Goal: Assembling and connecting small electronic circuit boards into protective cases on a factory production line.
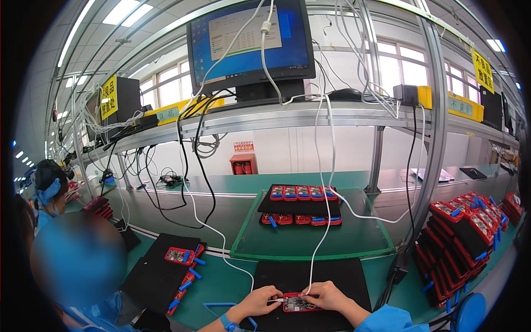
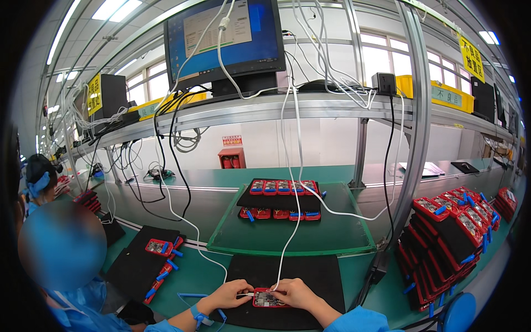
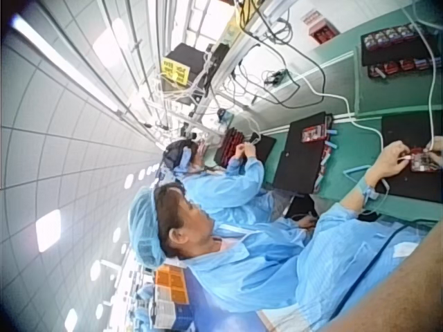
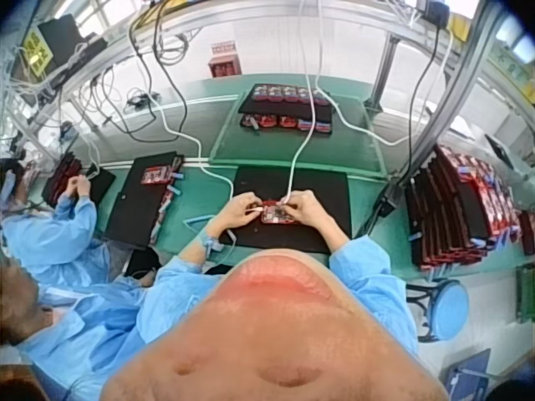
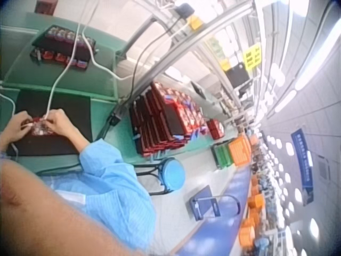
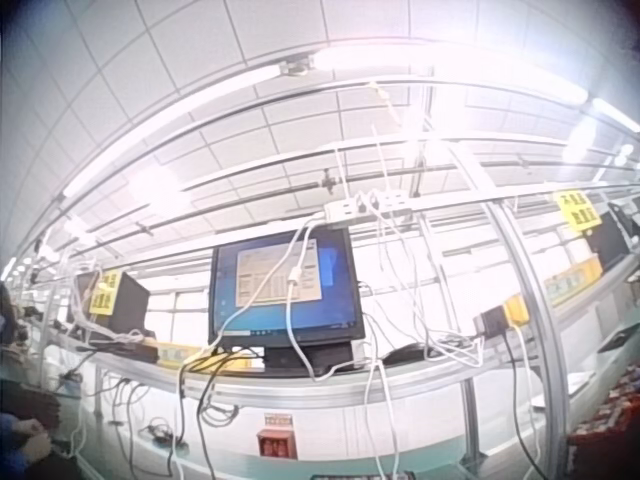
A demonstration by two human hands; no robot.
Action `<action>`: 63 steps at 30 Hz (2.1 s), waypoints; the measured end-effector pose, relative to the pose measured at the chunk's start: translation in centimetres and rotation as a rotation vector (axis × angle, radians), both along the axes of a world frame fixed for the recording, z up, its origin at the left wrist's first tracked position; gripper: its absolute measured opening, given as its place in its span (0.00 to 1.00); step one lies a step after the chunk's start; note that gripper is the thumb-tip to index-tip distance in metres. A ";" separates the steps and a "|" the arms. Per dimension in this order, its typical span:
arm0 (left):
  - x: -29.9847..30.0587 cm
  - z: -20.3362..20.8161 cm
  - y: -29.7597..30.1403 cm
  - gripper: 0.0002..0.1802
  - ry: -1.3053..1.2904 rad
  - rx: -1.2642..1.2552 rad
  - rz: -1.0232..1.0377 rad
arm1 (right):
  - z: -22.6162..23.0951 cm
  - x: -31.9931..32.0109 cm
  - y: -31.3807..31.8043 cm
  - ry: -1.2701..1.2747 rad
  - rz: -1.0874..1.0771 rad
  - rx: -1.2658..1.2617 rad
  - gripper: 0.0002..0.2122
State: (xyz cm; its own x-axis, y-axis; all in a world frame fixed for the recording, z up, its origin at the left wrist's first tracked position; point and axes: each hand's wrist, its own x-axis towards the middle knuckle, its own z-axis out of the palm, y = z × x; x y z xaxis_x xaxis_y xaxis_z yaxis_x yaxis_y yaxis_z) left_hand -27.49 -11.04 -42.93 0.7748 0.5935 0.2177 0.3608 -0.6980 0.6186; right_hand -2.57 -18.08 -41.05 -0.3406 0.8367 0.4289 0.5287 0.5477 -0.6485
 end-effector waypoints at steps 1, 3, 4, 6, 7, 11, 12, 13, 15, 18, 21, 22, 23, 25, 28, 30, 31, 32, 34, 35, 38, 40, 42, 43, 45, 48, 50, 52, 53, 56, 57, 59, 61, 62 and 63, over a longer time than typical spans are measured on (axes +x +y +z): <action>0.0 -0.1 0.0 0.14 -0.019 0.010 -0.005 | 0.0 0.0 0.0 0.001 -0.002 0.005 0.06; 0.1 0.1 0.0 0.14 -0.017 0.011 -0.005 | 0.0 0.0 0.1 0.001 -0.002 0.007 0.06; 0.1 0.2 0.1 0.13 -0.014 0.012 -0.006 | -0.1 0.0 0.2 0.003 -0.003 0.009 0.06; 0.1 0.3 0.2 0.13 -0.013 0.018 -0.013 | -0.2 0.1 0.4 0.002 -0.003 0.018 0.06; 0.1 0.3 0.3 0.13 -0.012 0.023 -0.019 | -0.3 0.1 0.4 0.003 -0.002 0.027 0.06; 0.1 0.2 0.3 0.13 -0.016 0.026 -0.019 | 0.1 0.0 0.3 -0.005 -0.006 0.016 0.06; 0.0 0.3 0.2 0.13 -0.009 0.026 -0.022 | 0.0 0.1 0.3 -0.004 -0.004 0.022 0.06; 0.0 0.3 0.2 0.14 -0.003 0.026 -0.025 | -0.1 0.1 0.3 -0.003 -0.002 0.028 0.06; 0.1 0.5 -0.2 0.14 -0.004 0.031 -0.038 | -0.1 0.0 -0.1 0.006 0.002 0.029 0.06; 0.1 0.4 -0.6 0.13 -0.003 0.070 -0.045 | 0.1 -0.1 -0.5 0.017 0.008 0.042 0.06; 0.1 0.2 -0.9 0.11 -0.036 0.123 -0.060 | -0.1 -0.2 -0.6 0.056 0.019 0.096 0.05; 0.1 0.2 -0.7 0.10 -0.063 0.124 -0.070 | 0.2 -0.2 -0.5 0.056 0.014 0.086 0.04; 0.2 0.6 -0.9 0.09 -0.074 0.113 -0.074 | 0.3 -0.3 -0.7 0.061 0.008 0.063 0.04; 0.4 0.8 -0.4 0.08 -0.104 0.096 -0.084 | 0.6 -0.3 -0.3 0.085 -0.005 0.055 0.03; 0.7 1.2 -0.2 0.08 -0.086 0.045 -0.031 | 0.7 0.0 0.2 0.124 -0.028 0.094 0.02; 1.1 2.1 -0.1 0.08 -0.067 -0.044 -0.001 | 0.8 0.5 0.3 0.253 -0.086 0.085 0.02; 1.3 2.4 -0.1 0.08 -0.034 -0.060 0.006 | 1.1 0.8 0.1 0.314 -0.137 0.050 0.02; 1.3 2.9 0.0 0.08 0.022 -0.086 0.014 | 1.0 1.1 0.2 0.334 -0.211 0.049 0.02; 1.0 2.7 0.4 0.08 0.095 -0.126 0.018 | 0.4 1.3 0.1 0.380 -0.319 0.082 0.01; 0.7 2.2 0.8 0.09 0.049 -0.122 -0.013 | 0.1 1.3 0.1 0.407 -0.354 0.119 0.01; 0.2 1.7 1.2 0.12 -0.017 -0.118 -0.061 | 0.3 1.1 -0.1 0.459 -0.403 0.158 0.02; -0.1 2.9 2.0 0.21 0.170 -0.071 -0.061 | 0.5 1.3 -0.4 0.469 -0.445 0.165 0.02; 1.7 4.8 1.8 0.27 0.139 0.221 -0.133 | 0.4 1.6 -0.5 0.455 -0.516 0.237 0.03; 3.1 5.4 1.5 0.33 0.092 0.512 -0.199 | 0.3 1.9 -0.5 0.457 -0.533 0.237 0.03; 5.9 5.2 0.0 0.47 0.197 0.305 -0.290 | 0.7 2.2 -0.4 0.457 -0.581 0.321 0.04; 9.0 3.8 0.4 0.42 0.353 0.385 -0.355 | 1.1 3.0 -0.6 0.452 -0.625 0.340 0.05; 10.6 6.8 2.6 0.37 0.475 0.395 -0.396 | 0.6 3.7 -0.6 0.424 -0.673 0.374 0.05; 12.4 10.0 6.0 0.31 0.570 0.506 -0.373 | 1.2 4.0 -0.6 0.335 -0.722 0.486 0.07; 13.4 11.2 8.0 0.29 0.541 0.606 -0.328 | 1.6 4.1 -0.8 0.261 -0.742 0.540 0.07; 17.9 13.2 15.1 0.29 0.405 0.840 -0.275 | 2.4 3.6 -1.3 0.194 -0.714 0.611 0.08; 19.6 13.0 17.8 0.29 0.378 0.870 -0.268 | 1.9 3.8 -0.6 0.179 -0.692 0.605 0.08; 23.4 12.6 21.4 0.28 0.432 0.930 -0.286 | 1.6 4.0 -0.7 0.151 -0.696 0.611 0.09; 26.5 12.5 22.8 0.29 0.464 0.910 -0.312 | 1.4 4.4 -0.9 0.173 -0.715 0.618 0.09; 27.4 11.8 23.9 0.30 0.444 0.950 -0.330 | 1.5 4.4 -1.0 0.170 -0.710 0.609 0.10; 28.0 11.0 24.9 0.32 0.424 0.989 -0.346 | 1.6 4.4 -1.0 0.167 -0.703 0.600 0.10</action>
